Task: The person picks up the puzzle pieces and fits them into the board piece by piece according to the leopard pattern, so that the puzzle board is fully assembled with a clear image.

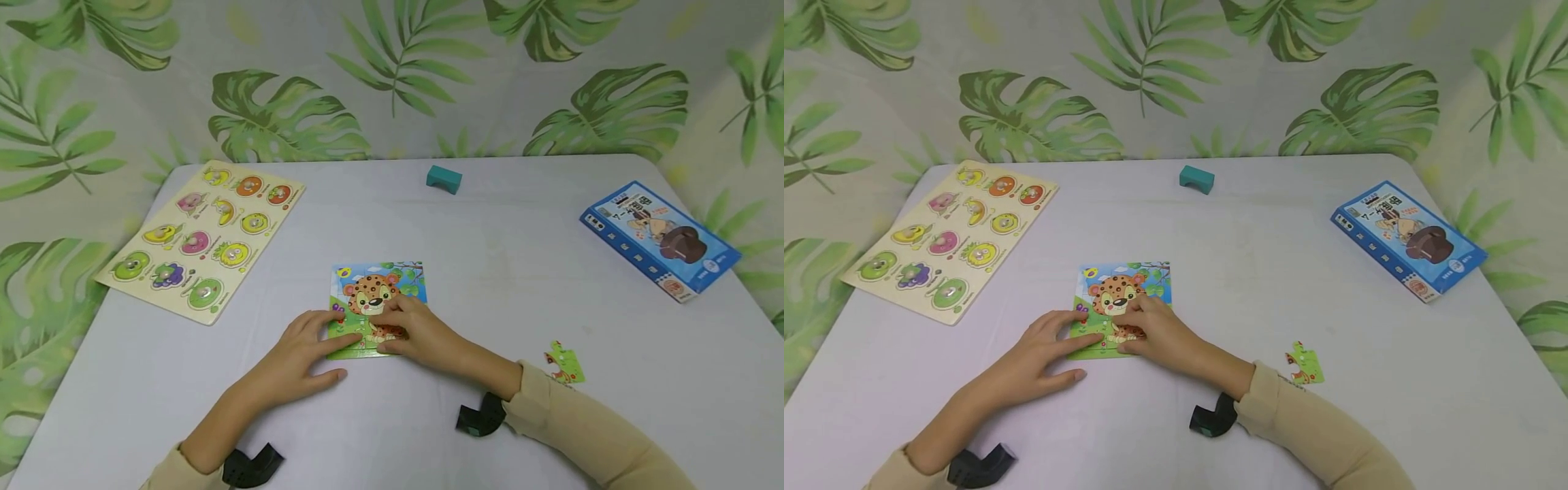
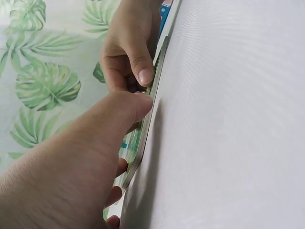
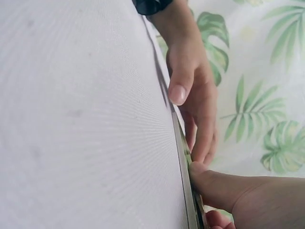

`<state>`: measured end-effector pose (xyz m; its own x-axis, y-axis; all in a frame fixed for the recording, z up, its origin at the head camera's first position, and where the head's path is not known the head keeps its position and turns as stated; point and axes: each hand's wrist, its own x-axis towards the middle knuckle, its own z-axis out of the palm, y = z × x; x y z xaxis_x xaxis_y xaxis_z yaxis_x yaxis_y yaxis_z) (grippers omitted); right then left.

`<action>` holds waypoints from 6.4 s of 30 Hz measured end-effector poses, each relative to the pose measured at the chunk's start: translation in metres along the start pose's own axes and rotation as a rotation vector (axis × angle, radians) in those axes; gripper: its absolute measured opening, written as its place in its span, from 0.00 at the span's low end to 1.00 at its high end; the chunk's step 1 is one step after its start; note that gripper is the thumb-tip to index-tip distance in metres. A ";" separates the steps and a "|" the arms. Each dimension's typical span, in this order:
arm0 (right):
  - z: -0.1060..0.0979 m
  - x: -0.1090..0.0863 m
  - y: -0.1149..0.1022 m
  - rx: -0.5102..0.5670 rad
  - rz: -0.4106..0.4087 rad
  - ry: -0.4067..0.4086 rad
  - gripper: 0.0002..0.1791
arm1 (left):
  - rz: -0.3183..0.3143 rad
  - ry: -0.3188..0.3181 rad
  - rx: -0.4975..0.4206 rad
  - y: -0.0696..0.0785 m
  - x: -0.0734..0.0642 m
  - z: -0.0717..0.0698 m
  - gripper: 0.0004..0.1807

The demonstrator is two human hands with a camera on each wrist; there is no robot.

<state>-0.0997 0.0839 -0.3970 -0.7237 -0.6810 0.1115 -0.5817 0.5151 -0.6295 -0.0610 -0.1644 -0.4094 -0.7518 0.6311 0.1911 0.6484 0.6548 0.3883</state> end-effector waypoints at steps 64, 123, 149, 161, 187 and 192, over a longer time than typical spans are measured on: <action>-0.026 -0.024 0.018 -0.068 -0.014 -0.186 0.29 | -0.069 -0.003 -0.031 0.005 0.002 0.001 0.25; -0.090 -0.210 0.073 -0.050 0.393 0.174 0.42 | -0.070 -0.019 -0.028 0.004 0.002 0.001 0.25; -0.095 -0.167 0.041 -0.206 0.305 0.233 0.34 | -0.073 -0.017 -0.020 0.004 0.002 0.002 0.25; -0.071 -0.090 0.018 -0.116 0.036 0.253 0.34 | -0.062 -0.005 -0.023 0.004 0.002 0.002 0.25; -0.021 -0.032 0.022 -0.008 0.075 0.065 0.32 | 0.040 -0.061 0.179 0.031 0.023 0.010 0.33; -0.023 -0.029 0.020 0.004 0.092 0.024 0.32 | 0.033 -0.086 0.228 0.040 0.028 0.010 0.34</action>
<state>-0.0991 0.1256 -0.3948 -0.7829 -0.6180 0.0715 -0.5108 0.5730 -0.6409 -0.0550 -0.1168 -0.3975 -0.7228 0.6807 0.1189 0.6903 0.7038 0.1676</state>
